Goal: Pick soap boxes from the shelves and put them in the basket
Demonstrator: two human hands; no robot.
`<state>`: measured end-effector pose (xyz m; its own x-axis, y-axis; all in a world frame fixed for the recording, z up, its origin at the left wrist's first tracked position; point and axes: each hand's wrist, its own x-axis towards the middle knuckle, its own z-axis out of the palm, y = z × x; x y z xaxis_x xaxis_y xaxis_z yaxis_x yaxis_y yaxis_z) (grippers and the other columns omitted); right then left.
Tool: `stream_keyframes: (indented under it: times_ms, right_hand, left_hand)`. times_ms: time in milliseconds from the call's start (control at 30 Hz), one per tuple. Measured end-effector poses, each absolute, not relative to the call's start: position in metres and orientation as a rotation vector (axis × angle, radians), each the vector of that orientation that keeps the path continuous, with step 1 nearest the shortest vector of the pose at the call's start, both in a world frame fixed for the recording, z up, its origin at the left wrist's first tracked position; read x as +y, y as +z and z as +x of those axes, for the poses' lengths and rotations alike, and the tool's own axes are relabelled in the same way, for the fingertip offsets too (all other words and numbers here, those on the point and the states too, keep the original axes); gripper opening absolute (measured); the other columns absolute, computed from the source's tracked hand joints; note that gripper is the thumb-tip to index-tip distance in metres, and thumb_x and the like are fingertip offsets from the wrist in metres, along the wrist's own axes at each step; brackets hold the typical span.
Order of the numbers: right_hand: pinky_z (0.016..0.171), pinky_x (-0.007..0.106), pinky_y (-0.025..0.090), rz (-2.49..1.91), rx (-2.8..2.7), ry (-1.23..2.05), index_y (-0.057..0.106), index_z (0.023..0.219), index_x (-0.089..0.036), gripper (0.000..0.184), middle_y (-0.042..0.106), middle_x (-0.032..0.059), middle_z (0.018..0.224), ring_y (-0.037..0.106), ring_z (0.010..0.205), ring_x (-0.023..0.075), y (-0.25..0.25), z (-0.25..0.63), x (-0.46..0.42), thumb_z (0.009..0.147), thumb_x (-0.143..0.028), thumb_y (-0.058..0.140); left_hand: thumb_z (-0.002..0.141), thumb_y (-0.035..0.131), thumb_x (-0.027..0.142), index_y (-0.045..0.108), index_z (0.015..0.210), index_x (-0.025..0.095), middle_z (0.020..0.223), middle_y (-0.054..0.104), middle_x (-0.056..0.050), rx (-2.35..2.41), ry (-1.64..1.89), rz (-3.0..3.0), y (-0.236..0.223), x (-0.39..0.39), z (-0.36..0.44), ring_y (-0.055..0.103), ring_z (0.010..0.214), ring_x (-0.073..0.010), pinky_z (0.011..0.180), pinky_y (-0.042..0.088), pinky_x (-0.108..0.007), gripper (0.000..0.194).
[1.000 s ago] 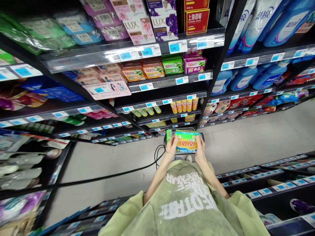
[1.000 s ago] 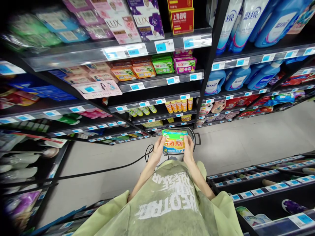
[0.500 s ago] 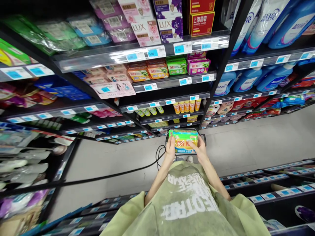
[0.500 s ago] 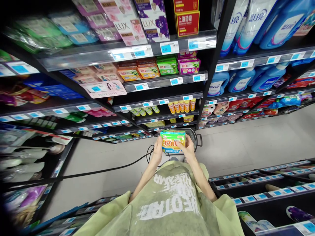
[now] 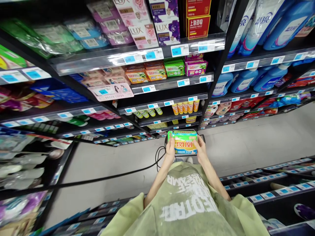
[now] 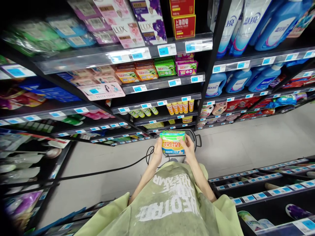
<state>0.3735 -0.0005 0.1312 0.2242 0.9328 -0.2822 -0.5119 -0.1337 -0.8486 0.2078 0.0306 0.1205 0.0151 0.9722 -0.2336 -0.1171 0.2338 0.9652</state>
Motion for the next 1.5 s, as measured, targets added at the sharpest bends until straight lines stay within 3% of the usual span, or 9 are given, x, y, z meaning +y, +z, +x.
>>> stream_keyframes:
  times_ms: [300,800,1000,1500]
  right_hand:
    - [0.098,0.043,0.066,-1.078,-0.514,1.358,0.075,0.123,-0.028,0.06,0.084,0.0051,0.12,0.075,0.124,0.0341,0.134,0.373,-0.001,0.071,-0.051,0.095]
    - [0.093,0.045,0.067,-1.076,-0.525,1.347,0.073,0.119,-0.029,0.059,0.084,0.005,0.116,0.077,0.12,0.0355,0.127,0.379,0.002,0.068,-0.05,0.096]
    - [0.097,0.045,0.066,-1.012,-0.581,1.326,0.073,0.119,-0.029,0.06,0.084,0.0052,0.114,0.076,0.121,0.0352,0.136,0.381,0.002,0.066,-0.045,0.098]
    - [0.099,0.046,0.063,-0.941,-0.688,1.298,0.067,0.118,-0.029,0.066,0.082,0.0061,0.113,0.076,0.121,0.0356,0.148,0.386,0.004,0.064,-0.048,0.1]
  left_hand:
    - [0.087,0.058,0.092,0.073,0.106,0.018,0.113,0.082,-0.016,1.244,1.112,0.921,0.118,0.031,0.207,0.076,0.117,-0.0368,0.101,0.062,-0.048,0.078]
    - [0.082,0.059,0.097,0.074,0.108,0.016,0.12,0.082,-0.018,1.234,1.091,0.893,0.12,0.032,0.209,0.076,0.119,-0.0382,0.102,0.062,-0.05,0.086]
    - [0.083,0.062,0.094,0.074,0.11,0.017,0.113,0.083,-0.016,1.17,1.152,0.891,0.125,0.033,0.21,0.078,0.115,-0.0391,0.101,0.064,-0.053,0.082]
    - [0.091,0.058,0.088,0.072,0.119,0.018,0.122,0.082,-0.014,1.103,1.193,0.991,0.118,0.04,0.204,0.077,0.12,-0.0346,0.105,0.062,-0.047,0.077]
